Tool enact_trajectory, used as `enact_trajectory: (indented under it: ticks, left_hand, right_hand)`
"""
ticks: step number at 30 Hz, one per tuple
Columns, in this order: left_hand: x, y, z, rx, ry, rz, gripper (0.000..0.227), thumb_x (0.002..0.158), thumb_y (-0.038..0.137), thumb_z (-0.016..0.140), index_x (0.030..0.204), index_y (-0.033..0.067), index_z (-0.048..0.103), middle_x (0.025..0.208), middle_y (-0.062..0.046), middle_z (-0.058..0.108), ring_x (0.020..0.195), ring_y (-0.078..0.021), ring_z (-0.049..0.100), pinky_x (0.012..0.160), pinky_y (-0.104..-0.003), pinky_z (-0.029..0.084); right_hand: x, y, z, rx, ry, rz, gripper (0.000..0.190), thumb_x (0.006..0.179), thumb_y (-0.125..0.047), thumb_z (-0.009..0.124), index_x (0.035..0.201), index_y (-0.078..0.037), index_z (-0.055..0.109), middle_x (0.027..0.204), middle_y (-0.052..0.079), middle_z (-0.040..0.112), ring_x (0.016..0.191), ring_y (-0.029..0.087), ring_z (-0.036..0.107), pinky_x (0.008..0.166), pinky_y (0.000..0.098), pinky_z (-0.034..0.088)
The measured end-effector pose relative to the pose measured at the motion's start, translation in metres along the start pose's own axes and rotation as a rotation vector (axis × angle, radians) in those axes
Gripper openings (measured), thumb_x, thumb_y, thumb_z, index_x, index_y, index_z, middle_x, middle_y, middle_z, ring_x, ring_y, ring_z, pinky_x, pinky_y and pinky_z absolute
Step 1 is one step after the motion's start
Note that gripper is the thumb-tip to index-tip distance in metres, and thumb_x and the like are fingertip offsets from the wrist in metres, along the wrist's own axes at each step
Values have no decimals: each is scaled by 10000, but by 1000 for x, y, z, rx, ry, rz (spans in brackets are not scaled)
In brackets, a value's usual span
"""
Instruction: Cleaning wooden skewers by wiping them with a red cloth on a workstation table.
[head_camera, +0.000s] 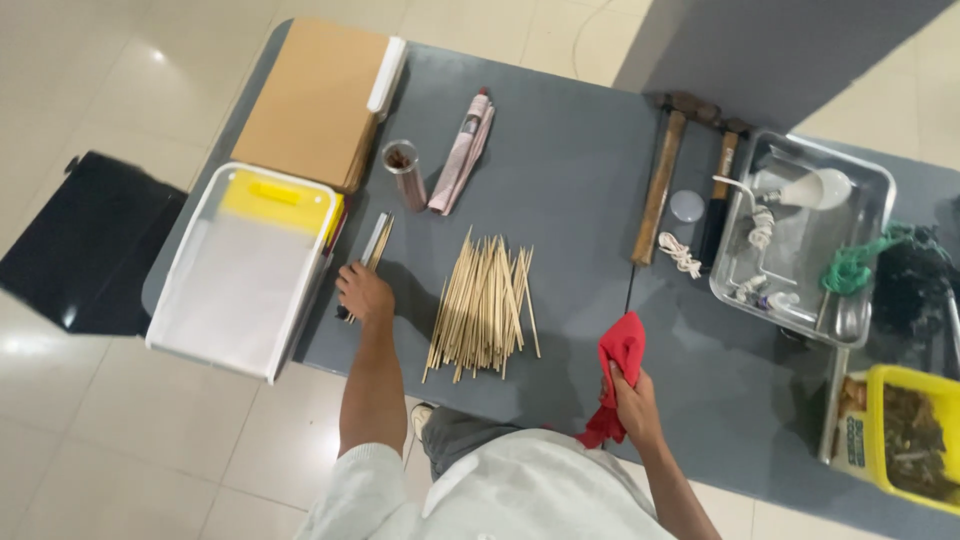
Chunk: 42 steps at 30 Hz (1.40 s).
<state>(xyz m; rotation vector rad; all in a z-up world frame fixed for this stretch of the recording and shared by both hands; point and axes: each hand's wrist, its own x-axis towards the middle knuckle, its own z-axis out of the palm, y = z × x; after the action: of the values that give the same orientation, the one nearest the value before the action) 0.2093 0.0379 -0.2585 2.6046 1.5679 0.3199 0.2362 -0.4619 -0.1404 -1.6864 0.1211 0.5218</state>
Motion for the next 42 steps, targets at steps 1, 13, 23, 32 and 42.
enact_trajectory:
  ticks: [1, 13, 23, 32, 42]
  left_hand:
    - [0, 1, 1, -24, -36, -36, 295, 1029, 241, 593, 1272, 74, 573, 1294, -133, 550, 1199, -358, 542, 929, -505, 502]
    - [-139, 81, -69, -323, -401, 193, 573, 890, 315, 678, 1337, 6, 496, 1333, -209, 525, 1240, -411, 520, 1001, -546, 445]
    - [-127, 61, -47, -399, -380, 120, 249, 947, 278, 569, 1056, 106, 713, 1111, -178, 691, 977, -416, 684, 851, -527, 553]
    - [-120, 63, -47, -318, -426, 98, 289, 995, 264, 515, 1068, 74, 721, 1145, -188, 696, 1026, -428, 687, 886, -523, 554]
    - [-108, 61, -32, -279, -445, 120, 305, 925, 184, 550, 1139, 4, 673, 1186, -229, 687, 1074, -430, 683, 911, -501, 563]
  right_hand:
    - [5, -2, 1, 22, -12, 24, 260, 1045, -233, 548, 899, -19, 577, 731, 41, 576, 641, 150, 540, 611, 333, 486]
    - [43, -7, 10, 84, -83, 41, 212, 1053, -205, 538, 959, -18, 572, 728, 57, 583, 623, 161, 561, 597, 337, 494]
    - [41, -2, 18, 66, -141, 71, 184, 1036, -192, 549, 973, -25, 593, 735, 45, 595, 622, 152, 558, 586, 333, 498]
    - [30, -19, 25, -57, -167, -40, 273, 1050, -230, 565, 900, -4, 588, 719, 43, 590, 629, 155, 559, 601, 329, 480]
    - [25, -23, 21, -73, -171, -84, 268, 1045, -219, 565, 892, -2, 595, 719, 45, 597, 631, 150, 566, 601, 323, 481]
